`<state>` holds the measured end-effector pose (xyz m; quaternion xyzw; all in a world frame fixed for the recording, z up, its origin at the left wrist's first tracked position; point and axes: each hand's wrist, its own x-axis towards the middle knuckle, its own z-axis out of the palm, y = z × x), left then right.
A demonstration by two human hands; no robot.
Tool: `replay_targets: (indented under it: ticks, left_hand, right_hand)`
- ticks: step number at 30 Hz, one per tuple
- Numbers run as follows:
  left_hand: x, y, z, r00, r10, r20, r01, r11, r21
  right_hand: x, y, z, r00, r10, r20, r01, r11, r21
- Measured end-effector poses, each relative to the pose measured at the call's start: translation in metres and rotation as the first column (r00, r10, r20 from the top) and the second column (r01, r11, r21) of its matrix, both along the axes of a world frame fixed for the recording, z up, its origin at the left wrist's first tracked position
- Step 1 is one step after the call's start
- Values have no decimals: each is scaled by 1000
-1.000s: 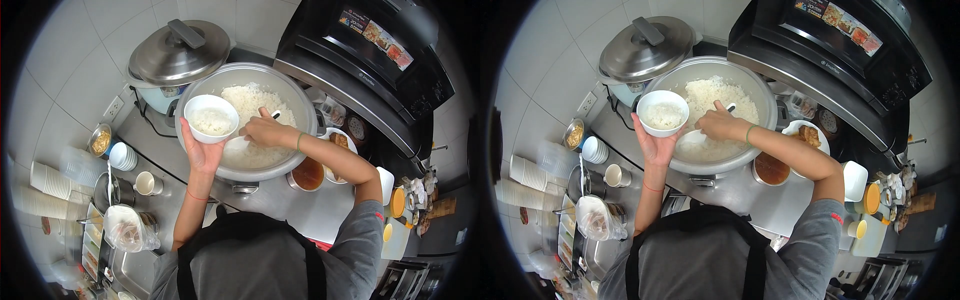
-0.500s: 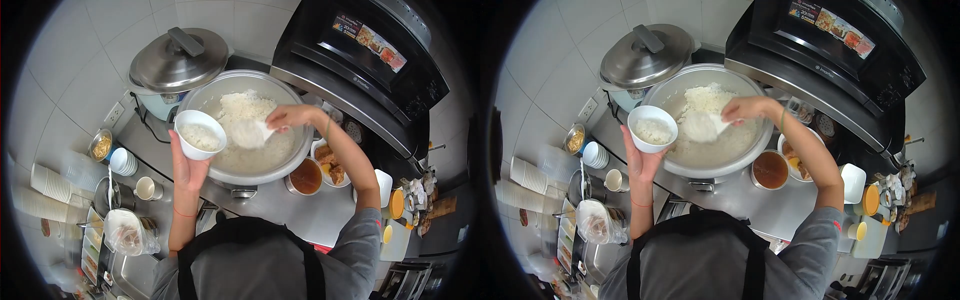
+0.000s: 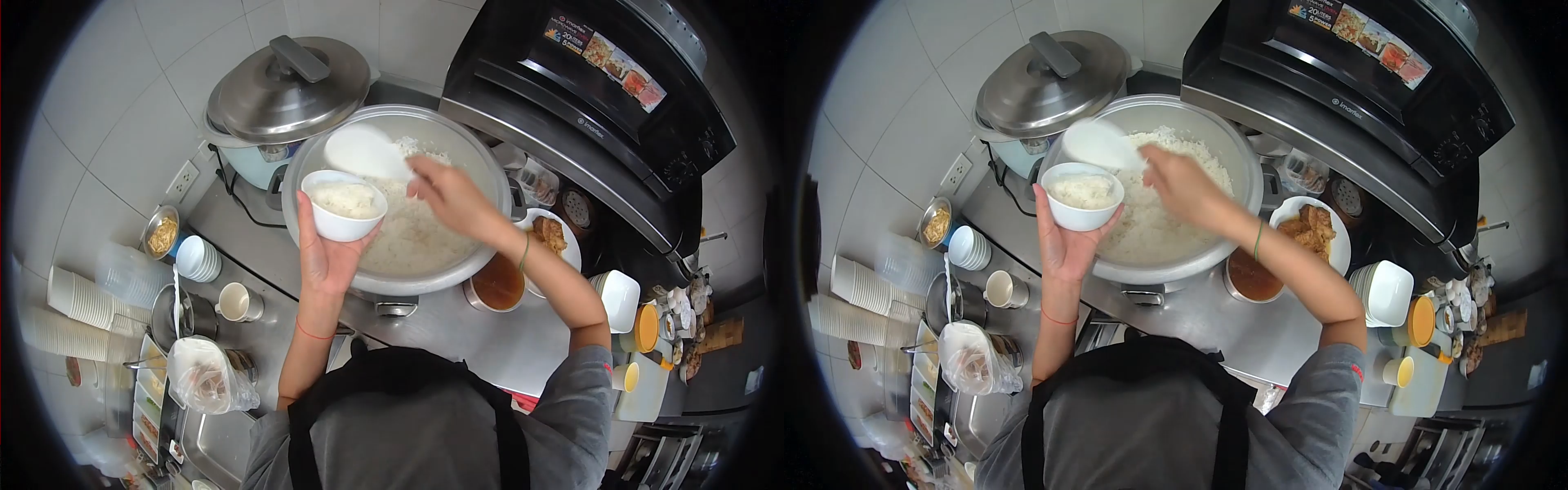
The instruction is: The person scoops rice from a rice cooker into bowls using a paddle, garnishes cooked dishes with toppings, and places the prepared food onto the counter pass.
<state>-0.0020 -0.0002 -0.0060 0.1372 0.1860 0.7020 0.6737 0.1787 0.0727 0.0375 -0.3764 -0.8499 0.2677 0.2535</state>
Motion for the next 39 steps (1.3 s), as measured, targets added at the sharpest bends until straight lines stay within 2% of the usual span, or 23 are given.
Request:
replay_targets:
  ticks: [1,3,6,9,12,18,21,27,30,33,37,39]
  left_hand:
    - [-2,-1,-1,1000,5,-4,-5,1000,-2]
    - [-4,-5,-2,1000,17,-12,-17,1000,-5]
    - [-5,-3,-7,999,2,36,-3,1000,10]
    - [-3,-2,-11,999,-3,33,2,1000,10]
    - [-4,-1,-15,999,-11,37,10,1000,14]
    - [-4,-1,-16,999,-18,35,16,999,37]
    - [-5,-1,-17,999,-20,42,18,999,46]
    - [-7,0,-18,998,-31,54,28,998,52]
    - [-13,-6,-9,1000,-16,26,15,998,69]
    - [-22,-15,-1,998,21,54,-27,994,103]
    - [-24,-16,-8,985,148,-89,-142,987,74]
    - [-14,-13,-8,984,126,-124,-120,991,57]
  right_hand:
    - [2,18,4,999,-38,-14,36,987,-159]
    - [8,59,-17,982,-52,184,65,996,-68]
    - [4,97,-76,796,-190,575,5,952,308]
    - [-2,105,-94,770,-102,630,-21,983,185]
    - [-3,90,-93,716,110,689,-133,991,-20]
    - [3,83,-75,653,258,712,-224,964,-145]
    - [5,69,-66,650,363,667,-289,930,-226]
    - [12,52,-54,653,445,613,-330,896,-298]
    - [24,66,-57,647,538,540,-237,816,-527]
    - [39,83,-61,738,585,338,-249,701,-668]
    - [46,77,-11,906,392,159,-251,802,-542]
    - [48,81,-1,945,325,20,-271,818,-508]
